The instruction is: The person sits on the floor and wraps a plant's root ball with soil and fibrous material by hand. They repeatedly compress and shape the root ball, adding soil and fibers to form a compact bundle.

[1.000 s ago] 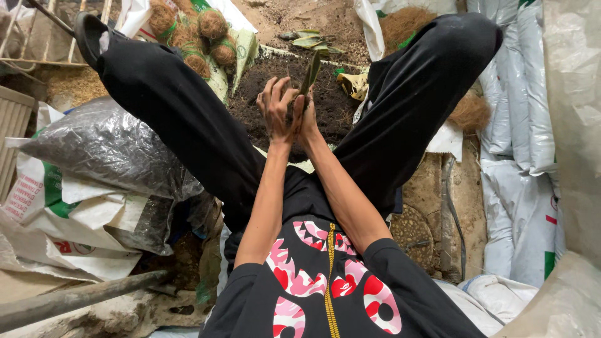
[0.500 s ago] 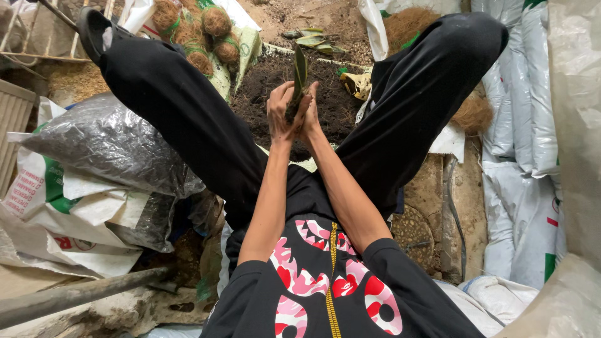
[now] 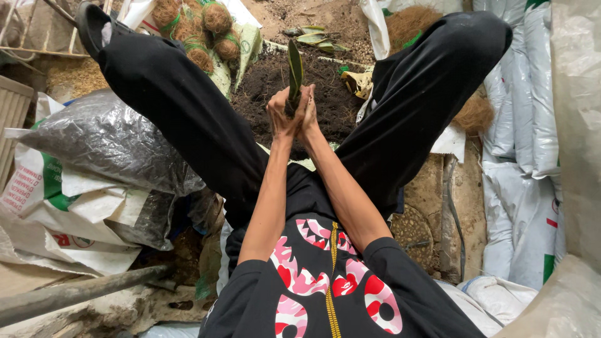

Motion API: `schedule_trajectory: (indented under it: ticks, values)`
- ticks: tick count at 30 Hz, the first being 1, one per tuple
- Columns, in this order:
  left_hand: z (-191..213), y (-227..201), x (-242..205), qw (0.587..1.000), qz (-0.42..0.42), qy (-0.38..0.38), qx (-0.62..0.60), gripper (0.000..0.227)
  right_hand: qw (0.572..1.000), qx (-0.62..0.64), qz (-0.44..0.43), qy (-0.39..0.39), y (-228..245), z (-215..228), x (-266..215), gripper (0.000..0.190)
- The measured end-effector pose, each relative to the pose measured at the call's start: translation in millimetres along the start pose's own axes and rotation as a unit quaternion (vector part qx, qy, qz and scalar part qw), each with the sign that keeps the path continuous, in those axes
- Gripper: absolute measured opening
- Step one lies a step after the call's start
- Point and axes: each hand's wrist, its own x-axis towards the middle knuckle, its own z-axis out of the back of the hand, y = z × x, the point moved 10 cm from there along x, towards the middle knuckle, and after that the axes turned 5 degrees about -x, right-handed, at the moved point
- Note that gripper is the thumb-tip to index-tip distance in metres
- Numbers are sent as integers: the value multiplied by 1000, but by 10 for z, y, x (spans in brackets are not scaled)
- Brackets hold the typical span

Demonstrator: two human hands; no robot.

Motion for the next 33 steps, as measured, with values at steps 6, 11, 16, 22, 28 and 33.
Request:
schedule_trajectory:
  ticks: [6, 11, 16, 22, 28, 33]
  values:
    - [234, -219, 22, 996, -40, -77, -1, 53, 989, -39, 138, -37, 266, 23, 48, 74]
    - [216, -8, 41, 985, 159, -21, -64, 68, 990, -131, 32, 40, 194, -315, -136, 99]
    - [395, 317, -18, 952, 248, -111, -140, 46, 986, -99, -90, 98, 145, -604, -280, 103]
    - [525, 668, -55, 925, 135, -212, -284, 22, 968, -249, -20, -26, 85, -173, 153, 92]
    - [221, 1357, -258, 787, 201, -226, -538, 31, 736, -624, -185, -185, -348, 595, 161, 75]
    - [-125, 1514, -433, 787, 311, -98, -524, 48, 673, -720, -158, -58, -723, 145, 55, 74]
